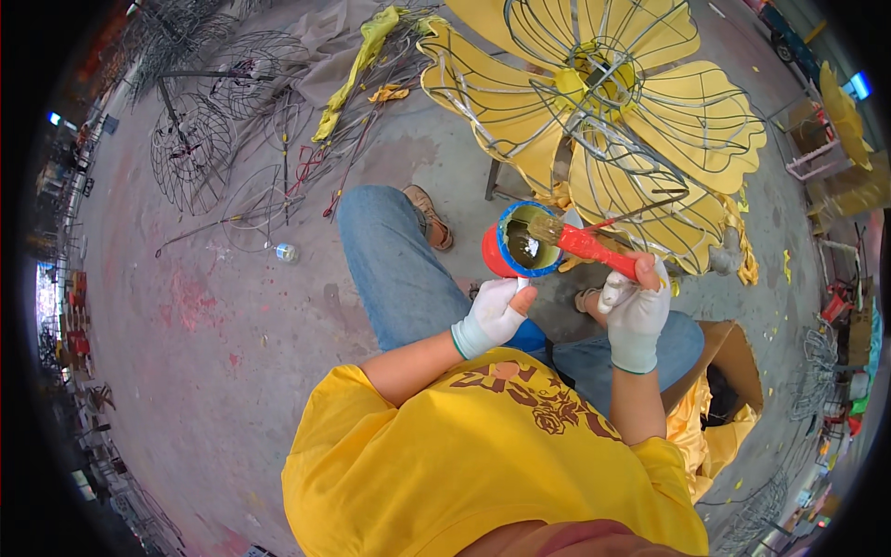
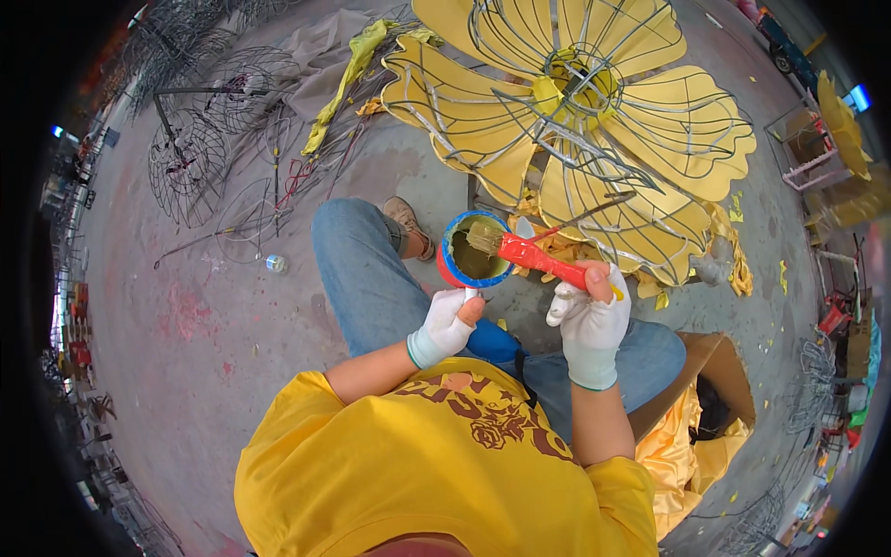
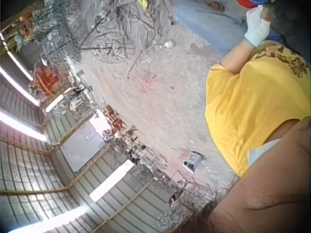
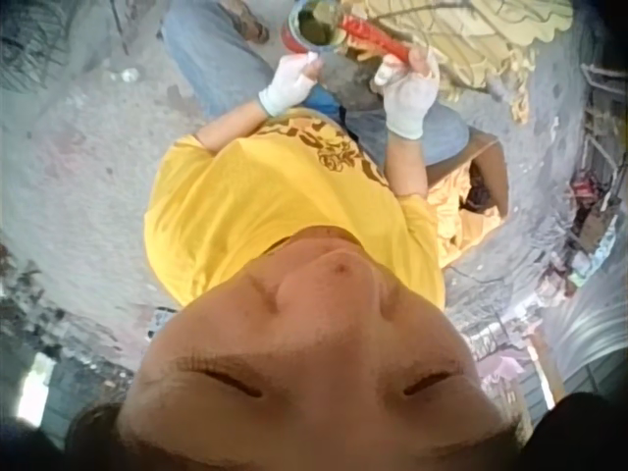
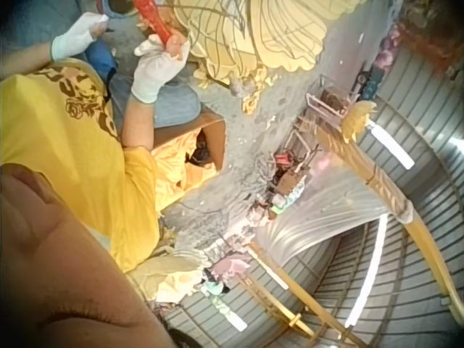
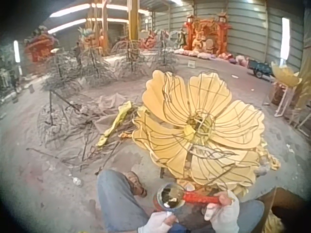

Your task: Painting a large yellow flower-shaped decorative structure using a brush and paint.

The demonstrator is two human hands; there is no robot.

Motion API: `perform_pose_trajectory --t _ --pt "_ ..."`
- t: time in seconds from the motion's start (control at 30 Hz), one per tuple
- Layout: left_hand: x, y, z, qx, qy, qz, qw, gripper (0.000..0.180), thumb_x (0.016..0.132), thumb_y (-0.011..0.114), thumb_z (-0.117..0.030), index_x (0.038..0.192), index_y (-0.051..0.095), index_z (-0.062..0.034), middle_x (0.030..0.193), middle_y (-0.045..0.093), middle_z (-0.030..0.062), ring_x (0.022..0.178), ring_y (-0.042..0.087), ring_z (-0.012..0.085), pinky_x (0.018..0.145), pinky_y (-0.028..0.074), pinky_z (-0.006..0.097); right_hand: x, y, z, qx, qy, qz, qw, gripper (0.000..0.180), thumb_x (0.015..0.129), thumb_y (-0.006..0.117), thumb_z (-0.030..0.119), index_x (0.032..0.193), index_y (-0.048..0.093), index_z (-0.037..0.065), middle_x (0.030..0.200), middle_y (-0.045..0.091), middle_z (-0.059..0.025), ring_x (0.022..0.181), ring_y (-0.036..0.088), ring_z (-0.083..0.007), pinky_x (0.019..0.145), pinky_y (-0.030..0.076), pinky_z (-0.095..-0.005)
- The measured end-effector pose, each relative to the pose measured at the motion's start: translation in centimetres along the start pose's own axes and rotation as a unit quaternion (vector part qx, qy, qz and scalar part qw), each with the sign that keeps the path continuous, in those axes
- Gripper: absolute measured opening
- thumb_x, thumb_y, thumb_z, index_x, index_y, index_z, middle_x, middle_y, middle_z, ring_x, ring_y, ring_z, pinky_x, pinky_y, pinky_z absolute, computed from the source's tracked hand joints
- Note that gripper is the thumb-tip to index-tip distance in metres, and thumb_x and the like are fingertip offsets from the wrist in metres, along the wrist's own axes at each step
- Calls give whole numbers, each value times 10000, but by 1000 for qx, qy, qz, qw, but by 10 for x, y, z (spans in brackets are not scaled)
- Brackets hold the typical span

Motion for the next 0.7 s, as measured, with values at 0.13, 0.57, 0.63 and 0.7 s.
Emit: perform_pose_trajectory --t 0.13,0.57,0.63,0.7 --pt "1 -3 8 -39 -25 -14 999 433 923 442 -351 658 459 -9 567 446 137 515 461 303 498 363 361 -1 -2 -1 62 32 -17 997 239 876 515 235 939 547 6 637 545 -90 426 478 -159 361 381 -255" --pt "23 -61 3 -298 -35 -146 942 459 930 430 -366 575 308 -103 515 298 -10 475 285 110 474 213 272 27 -104 82 200 -26 -109 973 221 878 513 255 975 564 63 648 548 -50 481 473 -140 389 384 -253" --pt "31 -77 4 -330 -23 -156 931 458 927 436 -371 584 313 -95 529 312 -4 480 294 111 478 223 267 40 -146 98 163 -64 -150 973 223 872 527 250 980 563 58 658 553 -52 488 477 -138 397 385 -247" --pt "40 -90 -2 -298 -12 -166 940 458 935 422 -360 579 293 -101 523 281 -8 477 281 118 483 216 277 53 -185 116 128 -100 -193 968 227 867 542 246 984 562 53 668 558 -54 495 480 -136 405 387 -242"
Point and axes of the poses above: each hand's wrist, its own x-axis towards the middle knuckle, its own y-axis out of the palm, z = x × y, the point moved 4 cm from there along x, towards the middle knuckle
